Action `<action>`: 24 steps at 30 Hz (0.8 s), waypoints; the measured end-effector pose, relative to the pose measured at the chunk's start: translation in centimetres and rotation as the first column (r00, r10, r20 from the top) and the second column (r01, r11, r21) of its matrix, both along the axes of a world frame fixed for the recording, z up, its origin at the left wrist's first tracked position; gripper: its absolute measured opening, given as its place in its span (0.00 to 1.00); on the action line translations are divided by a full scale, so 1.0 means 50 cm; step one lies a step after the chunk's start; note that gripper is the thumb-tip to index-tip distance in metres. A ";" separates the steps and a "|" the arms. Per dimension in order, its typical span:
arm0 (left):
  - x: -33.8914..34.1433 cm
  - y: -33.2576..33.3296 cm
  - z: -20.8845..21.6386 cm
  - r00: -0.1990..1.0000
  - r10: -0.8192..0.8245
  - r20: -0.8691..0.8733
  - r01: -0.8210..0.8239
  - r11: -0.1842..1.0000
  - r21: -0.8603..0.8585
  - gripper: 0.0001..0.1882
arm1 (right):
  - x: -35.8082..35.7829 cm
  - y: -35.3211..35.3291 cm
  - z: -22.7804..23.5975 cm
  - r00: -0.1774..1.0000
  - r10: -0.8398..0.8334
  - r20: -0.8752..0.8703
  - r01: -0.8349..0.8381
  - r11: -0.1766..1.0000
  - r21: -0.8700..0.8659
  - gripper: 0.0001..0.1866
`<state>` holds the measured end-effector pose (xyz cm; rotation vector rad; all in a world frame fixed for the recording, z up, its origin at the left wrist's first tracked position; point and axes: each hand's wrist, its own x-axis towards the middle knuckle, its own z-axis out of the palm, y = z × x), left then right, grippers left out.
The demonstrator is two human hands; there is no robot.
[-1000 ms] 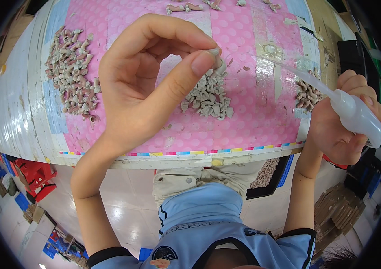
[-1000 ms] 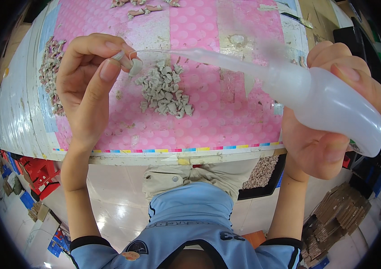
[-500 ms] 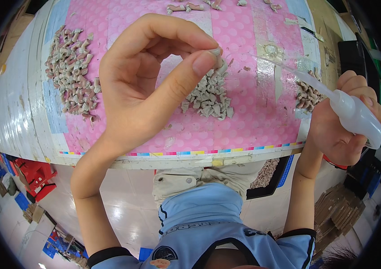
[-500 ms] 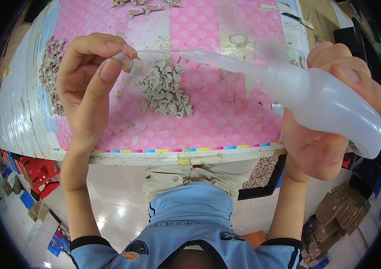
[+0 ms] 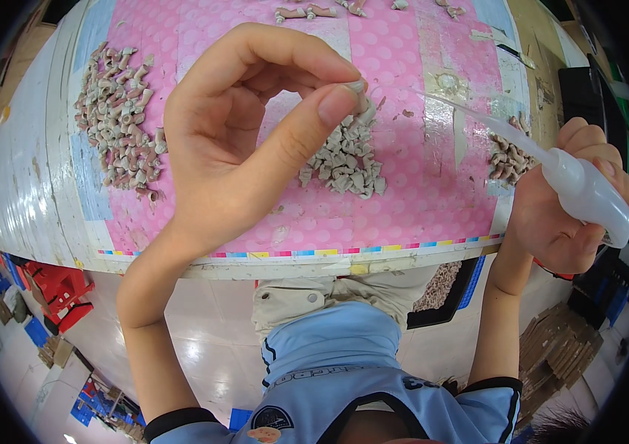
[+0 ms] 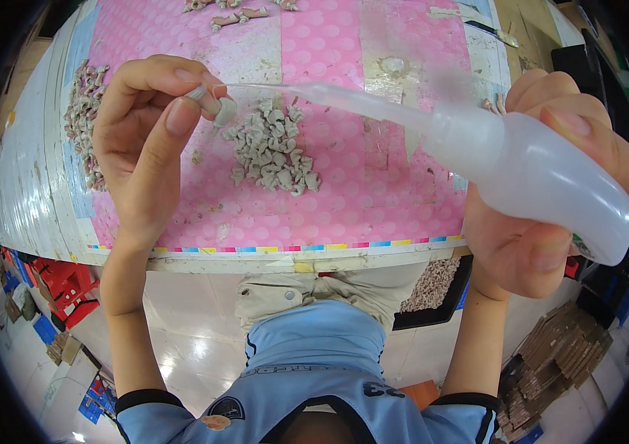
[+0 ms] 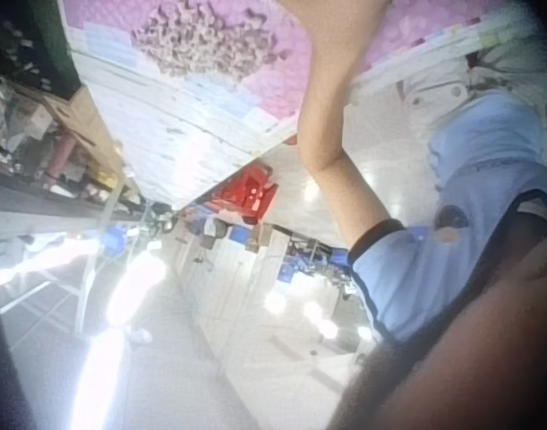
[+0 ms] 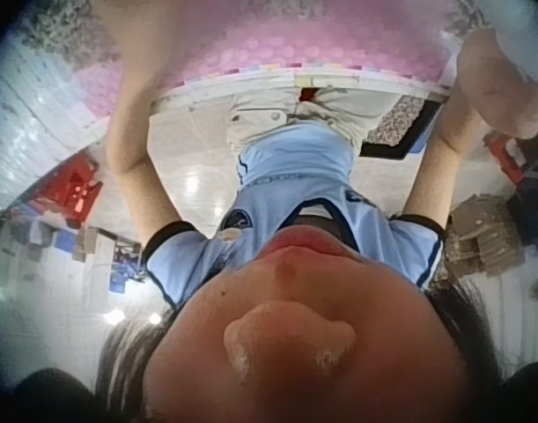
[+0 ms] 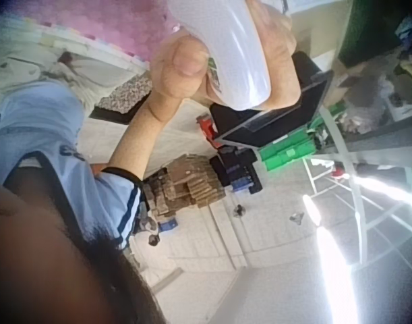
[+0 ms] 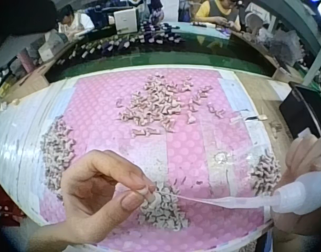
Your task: The person retrieves plastic components from a bin, trims parts using a blade, applies liquid glue from a bottle, and fits the pieces together by hand.
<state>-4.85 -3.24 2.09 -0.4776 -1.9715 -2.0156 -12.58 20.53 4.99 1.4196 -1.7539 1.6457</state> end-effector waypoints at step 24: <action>-0.003 0.005 0.004 1.000 0.000 -0.004 0.000 1.000 0.005 0.06 | -0.010 0.021 0.008 0.999 0.047 0.010 -0.048 0.999 0.011 0.23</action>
